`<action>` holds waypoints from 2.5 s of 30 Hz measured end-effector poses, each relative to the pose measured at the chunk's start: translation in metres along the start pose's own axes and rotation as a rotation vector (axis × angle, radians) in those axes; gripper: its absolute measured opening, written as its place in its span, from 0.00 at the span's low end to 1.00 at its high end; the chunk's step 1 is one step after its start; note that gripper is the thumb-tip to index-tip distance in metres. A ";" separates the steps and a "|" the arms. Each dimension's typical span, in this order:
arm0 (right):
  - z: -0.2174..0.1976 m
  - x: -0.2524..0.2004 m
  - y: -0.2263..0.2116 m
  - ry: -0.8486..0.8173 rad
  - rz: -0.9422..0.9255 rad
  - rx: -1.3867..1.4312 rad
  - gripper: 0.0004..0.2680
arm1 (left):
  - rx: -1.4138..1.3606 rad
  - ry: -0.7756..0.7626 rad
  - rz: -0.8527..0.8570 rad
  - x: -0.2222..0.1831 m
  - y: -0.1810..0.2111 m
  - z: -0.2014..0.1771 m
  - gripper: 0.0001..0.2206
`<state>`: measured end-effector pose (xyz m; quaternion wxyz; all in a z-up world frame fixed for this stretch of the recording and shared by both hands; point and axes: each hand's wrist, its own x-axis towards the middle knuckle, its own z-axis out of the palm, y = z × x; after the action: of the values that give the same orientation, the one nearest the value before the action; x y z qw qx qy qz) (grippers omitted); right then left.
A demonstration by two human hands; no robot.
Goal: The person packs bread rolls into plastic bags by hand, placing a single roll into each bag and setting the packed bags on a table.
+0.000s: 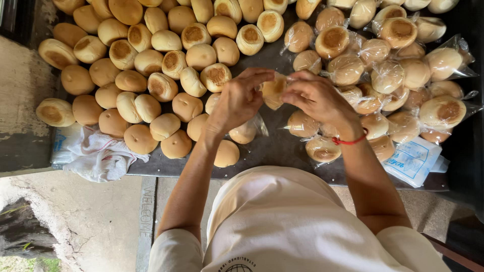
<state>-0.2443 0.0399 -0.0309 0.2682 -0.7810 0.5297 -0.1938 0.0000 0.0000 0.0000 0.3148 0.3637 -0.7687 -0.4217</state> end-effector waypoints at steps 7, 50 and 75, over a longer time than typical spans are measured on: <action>0.006 -0.004 0.004 0.063 0.053 0.855 0.05 | 0.370 0.054 0.188 0.009 -0.022 -0.003 0.08; 0.012 -0.001 -0.028 0.442 -0.198 0.205 0.05 | -0.168 -0.357 -0.274 0.012 -0.011 0.017 0.12; 0.025 -0.006 -0.030 0.610 -0.300 -0.265 0.03 | -0.187 0.198 -0.094 0.000 -0.013 0.043 0.05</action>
<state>-0.2099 0.0599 -0.0317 -0.0371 -0.7843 0.4852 -0.3848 -0.0300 0.0129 -0.0302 0.4014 0.4082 -0.6732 -0.4680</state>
